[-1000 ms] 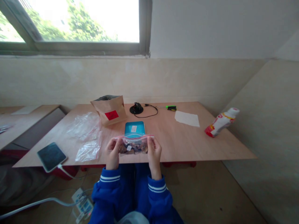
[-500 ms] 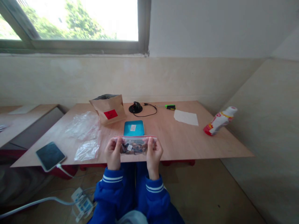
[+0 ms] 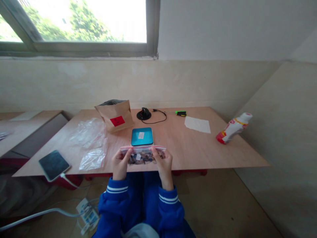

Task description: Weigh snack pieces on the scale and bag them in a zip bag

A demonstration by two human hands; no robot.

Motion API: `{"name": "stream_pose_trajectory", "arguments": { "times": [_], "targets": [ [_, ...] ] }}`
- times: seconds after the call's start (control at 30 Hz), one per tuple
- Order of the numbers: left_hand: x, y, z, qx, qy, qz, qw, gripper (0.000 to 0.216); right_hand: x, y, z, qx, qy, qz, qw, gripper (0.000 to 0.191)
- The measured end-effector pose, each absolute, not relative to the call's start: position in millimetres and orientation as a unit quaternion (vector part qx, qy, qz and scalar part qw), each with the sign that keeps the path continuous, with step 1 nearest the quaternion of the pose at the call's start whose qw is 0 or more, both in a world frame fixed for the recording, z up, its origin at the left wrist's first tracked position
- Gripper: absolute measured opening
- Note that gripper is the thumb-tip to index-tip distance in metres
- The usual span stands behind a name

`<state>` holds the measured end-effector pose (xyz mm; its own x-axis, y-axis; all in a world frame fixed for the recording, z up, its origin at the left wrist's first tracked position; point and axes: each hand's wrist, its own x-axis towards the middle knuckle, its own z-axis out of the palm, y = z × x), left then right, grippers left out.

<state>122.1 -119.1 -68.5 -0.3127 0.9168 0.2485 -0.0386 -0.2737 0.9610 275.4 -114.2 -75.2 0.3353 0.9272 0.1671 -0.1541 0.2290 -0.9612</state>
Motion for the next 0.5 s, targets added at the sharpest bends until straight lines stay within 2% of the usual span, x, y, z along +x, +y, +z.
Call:
{"name": "stream_pose_trajectory", "arguments": {
  "times": [0.27,0.5],
  "targets": [
    [116.5,-118.3,-66.5,0.504,0.524,0.626,0.282,0.025,275.4,-113.7,-73.5,-0.477,-0.426,0.388,0.664,0.022],
    [117.9,-121.7,-69.0,0.48,0.517,0.634,0.315,0.028,274.6,-117.3,-63.4,-0.474,-0.432,0.507,0.575,0.029]
  ]
}}
